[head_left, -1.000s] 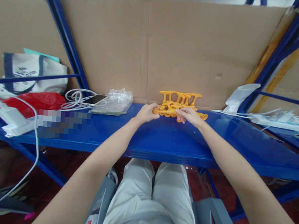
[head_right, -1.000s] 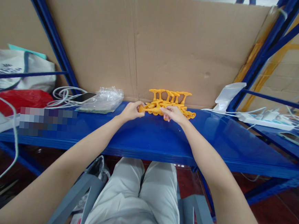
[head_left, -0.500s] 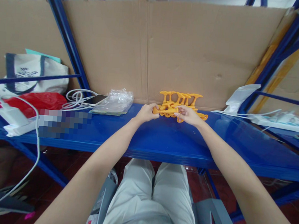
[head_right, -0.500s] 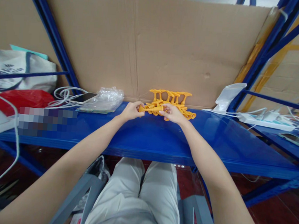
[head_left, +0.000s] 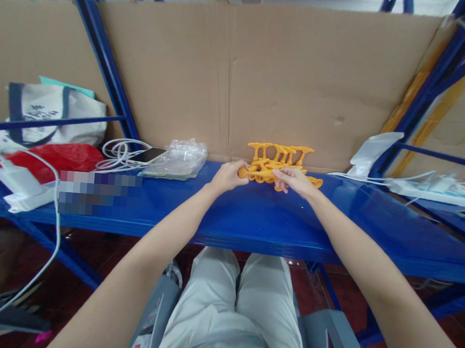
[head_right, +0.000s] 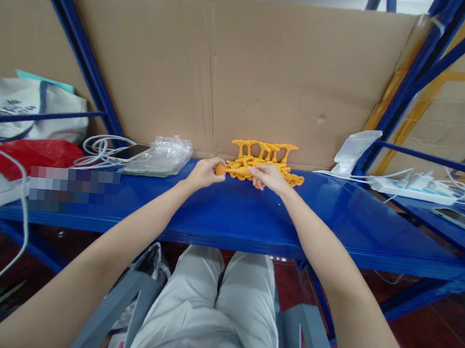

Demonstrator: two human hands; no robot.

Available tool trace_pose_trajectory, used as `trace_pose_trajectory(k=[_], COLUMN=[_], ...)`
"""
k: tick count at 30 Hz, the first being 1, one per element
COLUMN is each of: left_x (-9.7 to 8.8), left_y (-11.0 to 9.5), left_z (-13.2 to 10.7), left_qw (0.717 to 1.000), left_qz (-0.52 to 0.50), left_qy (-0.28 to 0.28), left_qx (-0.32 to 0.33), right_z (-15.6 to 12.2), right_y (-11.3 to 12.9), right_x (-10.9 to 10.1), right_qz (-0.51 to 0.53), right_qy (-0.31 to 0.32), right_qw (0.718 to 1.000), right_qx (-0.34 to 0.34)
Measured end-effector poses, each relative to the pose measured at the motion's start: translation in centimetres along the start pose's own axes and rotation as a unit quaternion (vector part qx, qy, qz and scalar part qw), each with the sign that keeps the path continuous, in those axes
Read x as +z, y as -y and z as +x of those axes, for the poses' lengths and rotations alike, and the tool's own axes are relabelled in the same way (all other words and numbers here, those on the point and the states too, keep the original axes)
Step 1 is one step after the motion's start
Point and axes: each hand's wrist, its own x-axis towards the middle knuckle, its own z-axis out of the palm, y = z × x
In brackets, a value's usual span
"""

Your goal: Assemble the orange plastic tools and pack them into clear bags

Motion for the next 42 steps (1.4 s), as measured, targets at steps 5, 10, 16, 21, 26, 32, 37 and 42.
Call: trace_pose_trajectory(k=[5,10,16,21,26,32,37,42], left_x=[-0.3,-0.3,-0.1,-0.1,-0.3,-0.1,0.4,0.7], left_y=[-0.2,0.1,0.6,0.4,0.2,-0.6,-1.3,-1.7], left_z=[-0.1,0.1,0.4,0.3,0.3,0.5,0.4,0.2], left_qw=[0.999,1.0,0.997,0.998,0.994,0.971,0.967,0.984], left_qz=[0.021,-0.014,-0.068,-0.057,-0.099,-0.226,-0.239,-0.177], left_qy=[-0.009,-0.006,0.014,0.002,0.009,0.037,0.052,0.02], left_qx=[0.034,0.012,-0.046,-0.04,-0.047,-0.075,-0.068,-0.021], right_z=[-0.1,0.4,0.8,0.5,0.3,0.2,0.0,0.1], right_y=[0.0,-0.4,-1.1,-0.9,-0.5,-0.3,0.2,0.7], right_x=[0.0,0.1,0.1,0.1,0.1,1.0,1.8,2.2], right_qz=[0.014,0.0,0.038,0.022,-0.009,-0.122,-0.218,-0.258], right_qy=[0.006,0.011,-0.033,-0.025,-0.028,-0.133,-0.204,-0.267], right_qw=[1.0,1.0,0.997,0.998,0.997,0.969,0.937,0.92], right_qx=[0.021,0.01,-0.054,-0.062,-0.078,-0.171,-0.183,-0.125])
